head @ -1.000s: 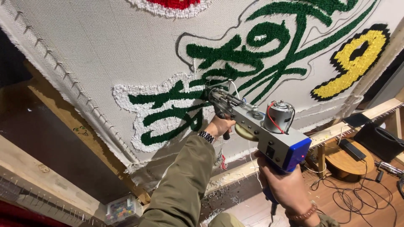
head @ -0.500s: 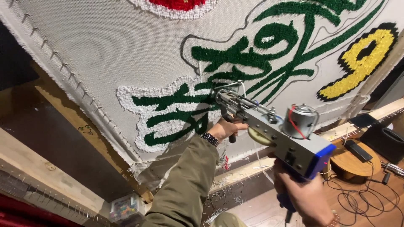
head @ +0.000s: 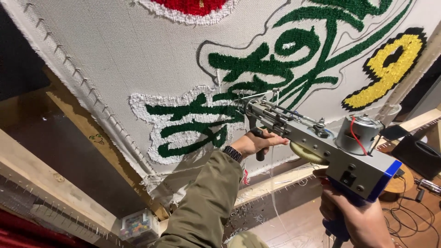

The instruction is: Threading a tufting gun with yarn and using it to create a design on a rug canvas

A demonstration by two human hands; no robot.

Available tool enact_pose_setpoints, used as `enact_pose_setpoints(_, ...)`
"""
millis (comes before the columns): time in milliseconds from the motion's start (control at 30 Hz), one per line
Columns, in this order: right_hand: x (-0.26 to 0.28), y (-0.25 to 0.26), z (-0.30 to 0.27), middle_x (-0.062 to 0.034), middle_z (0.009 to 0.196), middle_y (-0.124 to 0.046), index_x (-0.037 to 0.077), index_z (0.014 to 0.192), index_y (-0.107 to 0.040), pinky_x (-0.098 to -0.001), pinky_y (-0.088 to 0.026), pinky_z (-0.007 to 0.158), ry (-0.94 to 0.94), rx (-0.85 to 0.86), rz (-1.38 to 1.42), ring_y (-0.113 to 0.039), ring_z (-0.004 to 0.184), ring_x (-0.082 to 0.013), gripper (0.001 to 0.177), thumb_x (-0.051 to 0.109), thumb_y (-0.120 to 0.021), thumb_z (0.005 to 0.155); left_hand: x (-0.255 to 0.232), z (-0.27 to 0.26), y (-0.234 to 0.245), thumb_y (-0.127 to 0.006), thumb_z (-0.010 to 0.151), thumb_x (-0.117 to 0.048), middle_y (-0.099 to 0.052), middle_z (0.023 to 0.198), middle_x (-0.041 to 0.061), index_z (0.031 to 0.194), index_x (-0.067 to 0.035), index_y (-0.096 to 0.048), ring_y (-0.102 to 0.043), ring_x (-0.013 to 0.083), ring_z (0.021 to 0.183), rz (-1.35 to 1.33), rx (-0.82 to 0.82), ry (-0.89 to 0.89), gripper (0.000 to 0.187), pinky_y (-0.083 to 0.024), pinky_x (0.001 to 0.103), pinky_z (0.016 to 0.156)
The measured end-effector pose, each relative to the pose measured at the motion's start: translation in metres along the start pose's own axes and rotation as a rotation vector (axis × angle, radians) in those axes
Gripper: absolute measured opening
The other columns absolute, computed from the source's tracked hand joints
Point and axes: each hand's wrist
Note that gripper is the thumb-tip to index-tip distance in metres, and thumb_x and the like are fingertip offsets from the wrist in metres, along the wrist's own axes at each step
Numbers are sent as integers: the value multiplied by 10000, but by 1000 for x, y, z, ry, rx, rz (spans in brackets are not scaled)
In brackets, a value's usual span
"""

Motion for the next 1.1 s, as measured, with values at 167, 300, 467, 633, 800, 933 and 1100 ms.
enact_pose_setpoints(167,-5,12,0,-109,637,-292,-150,1032,-574,-397,-229,438,73,37,47,-287,491,-236,114,-60,-576,961,6,7,3,-772,896,-324,-655,1092,12,861,-137,-712,-508,102,557,26,136,-69,199,-485,205,525)
enact_pose_setpoints(300,-1,7,0,-124,647,-254,-202,1129,-605,-420,-186,460,3,-30,39,-240,501,-255,219,-63,-541,972,6,7,2,-708,917,-357,-667,1480,58,1174,-112,-785,-563,110,633,163,122,-42,363,-545,199,574)
enact_pose_setpoints(467,4,-1,3,-150,609,-297,-189,1168,-640,-424,-223,443,-24,-54,-42,-284,481,-268,266,-27,-568,970,12,-7,2,-737,916,-357,-766,1052,62,1185,-111,-797,-530,133,618,-27,42,-59,370,-490,235,553)
enact_pose_setpoints(633,-5,5,7,-141,629,-373,-106,1016,-578,-414,-294,443,-15,-13,-24,-347,502,-263,110,-32,-633,955,19,-3,4,-684,904,-529,-665,906,-32,1222,-251,-803,-497,96,632,112,30,51,438,-432,200,600)
enact_pose_setpoints(800,7,-14,6,-123,629,-367,-142,1282,-700,-391,-263,470,-108,-88,-84,-327,505,-238,399,33,-641,929,30,6,7,-761,851,-391,-694,1437,54,1069,-42,-804,-537,114,576,71,9,-6,414,-496,201,516)
enact_pose_setpoints(933,6,-21,7,-107,607,-348,-150,1240,-704,-378,-249,445,-85,-81,-82,-313,480,-222,351,16,-630,939,39,8,11,-770,851,-366,-690,1436,82,1130,-43,-790,-534,97,590,18,8,-10,427,-512,189,528)
enact_pose_setpoints(1100,4,-23,9,-110,608,-327,-148,1255,-703,-382,-241,447,-86,-62,-77,-290,488,-228,365,19,-614,943,58,17,13,-814,835,-355,-737,1337,141,813,-91,-799,-623,146,750,-43,29,-105,265,-532,240,560)
Point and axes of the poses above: each hand's wrist, its own z-axis towards the middle knuckle, its own y-axis out of the back of the hand, x = y × z
